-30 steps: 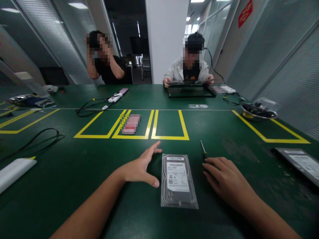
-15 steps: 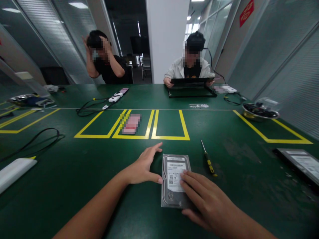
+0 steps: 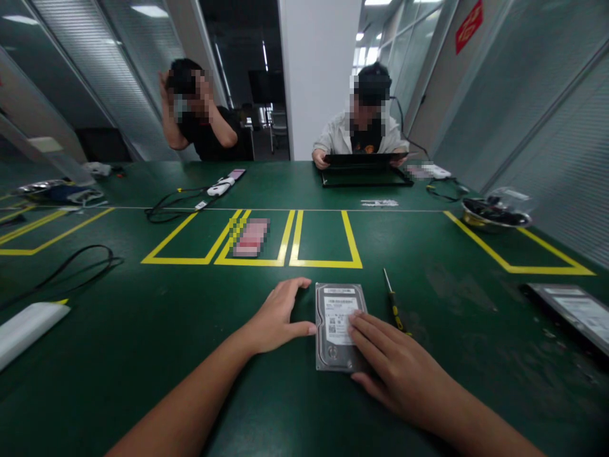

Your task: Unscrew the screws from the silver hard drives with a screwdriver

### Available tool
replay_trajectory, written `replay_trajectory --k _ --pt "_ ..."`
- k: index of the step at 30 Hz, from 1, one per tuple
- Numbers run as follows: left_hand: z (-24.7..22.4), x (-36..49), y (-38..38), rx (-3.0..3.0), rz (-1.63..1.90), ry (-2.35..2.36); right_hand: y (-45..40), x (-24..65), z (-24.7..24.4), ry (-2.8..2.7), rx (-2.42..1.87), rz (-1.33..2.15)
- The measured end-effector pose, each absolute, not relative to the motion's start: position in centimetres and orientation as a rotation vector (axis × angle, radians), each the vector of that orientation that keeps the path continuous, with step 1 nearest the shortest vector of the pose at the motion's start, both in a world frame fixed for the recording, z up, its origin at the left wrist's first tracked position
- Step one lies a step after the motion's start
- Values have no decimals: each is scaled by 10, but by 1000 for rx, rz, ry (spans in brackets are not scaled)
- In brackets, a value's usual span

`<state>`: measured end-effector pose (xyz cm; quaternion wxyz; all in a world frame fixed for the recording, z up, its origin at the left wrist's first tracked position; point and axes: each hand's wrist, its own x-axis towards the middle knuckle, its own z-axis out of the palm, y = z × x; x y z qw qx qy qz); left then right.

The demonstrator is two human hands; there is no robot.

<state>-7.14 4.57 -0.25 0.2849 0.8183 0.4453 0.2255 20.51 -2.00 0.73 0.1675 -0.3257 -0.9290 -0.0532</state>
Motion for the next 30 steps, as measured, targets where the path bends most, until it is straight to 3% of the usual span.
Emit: replay_trajectory --k 15,18,21,24,30 --pt "-4 -67 44 2287 595 1256 -19 222 19 -2486 -995 -241" --pt "-4 -68 43 2275 589 1251 -13 254 31 -2290 -1232 -369" --pt "-4 -69 43 2273 591 1242 0 306 37 -2161 -1765 -404" --pt "-4 -69 44 2270 596 1243 14 358 33 -2165 -2198 -168" --pt "1 -69 43 2255 559 1237 34 411 14 -2045 -2381 -82"
